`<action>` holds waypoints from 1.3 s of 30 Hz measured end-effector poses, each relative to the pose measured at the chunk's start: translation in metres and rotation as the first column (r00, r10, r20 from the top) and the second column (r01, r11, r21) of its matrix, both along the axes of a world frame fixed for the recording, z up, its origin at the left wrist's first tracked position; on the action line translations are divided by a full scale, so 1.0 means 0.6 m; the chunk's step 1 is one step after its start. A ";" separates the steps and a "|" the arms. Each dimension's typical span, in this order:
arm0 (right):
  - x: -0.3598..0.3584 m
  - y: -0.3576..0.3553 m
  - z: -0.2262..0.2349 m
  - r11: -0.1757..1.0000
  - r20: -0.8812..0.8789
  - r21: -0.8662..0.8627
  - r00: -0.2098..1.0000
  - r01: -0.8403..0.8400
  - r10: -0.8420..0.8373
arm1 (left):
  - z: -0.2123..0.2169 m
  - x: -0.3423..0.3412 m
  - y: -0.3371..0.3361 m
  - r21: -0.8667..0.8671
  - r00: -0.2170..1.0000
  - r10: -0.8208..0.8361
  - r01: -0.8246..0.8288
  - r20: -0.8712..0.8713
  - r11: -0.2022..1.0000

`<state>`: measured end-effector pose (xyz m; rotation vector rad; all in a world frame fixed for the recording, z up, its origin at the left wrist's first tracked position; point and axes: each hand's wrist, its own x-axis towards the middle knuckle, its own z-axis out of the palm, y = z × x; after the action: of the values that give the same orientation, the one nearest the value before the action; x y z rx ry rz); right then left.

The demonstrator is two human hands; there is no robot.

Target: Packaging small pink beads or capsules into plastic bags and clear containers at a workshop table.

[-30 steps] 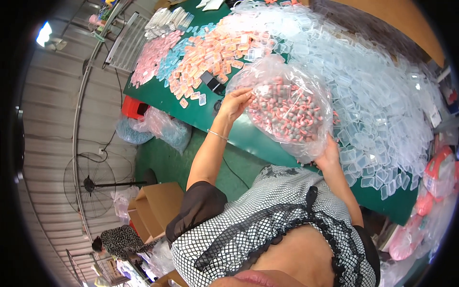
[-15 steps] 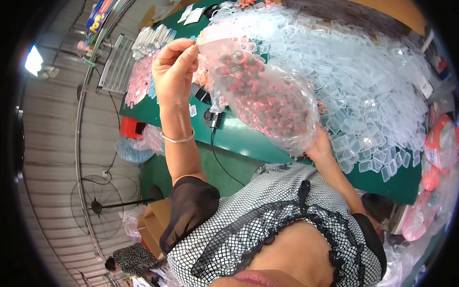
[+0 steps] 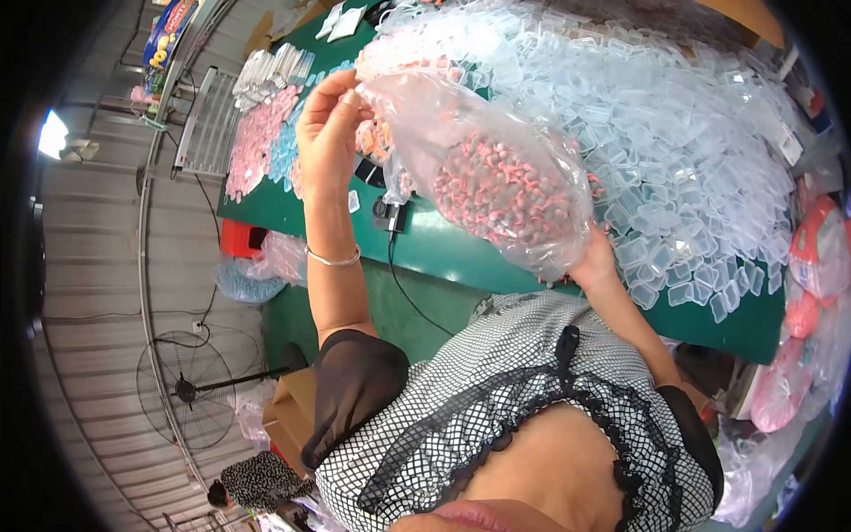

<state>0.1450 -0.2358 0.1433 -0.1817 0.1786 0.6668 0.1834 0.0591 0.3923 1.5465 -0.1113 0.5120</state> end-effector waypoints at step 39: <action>0.007 -0.014 -0.045 0.996 -0.030 -0.092 1.000 -0.001 -0.002 | -0.105 0.145 0.138 0.071 0.966 0.208 -0.221 0.153 0.973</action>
<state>0.1493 -0.2439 0.1166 -0.2602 0.2384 0.6612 0.2703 0.1417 0.3291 1.6149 -0.0779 0.8009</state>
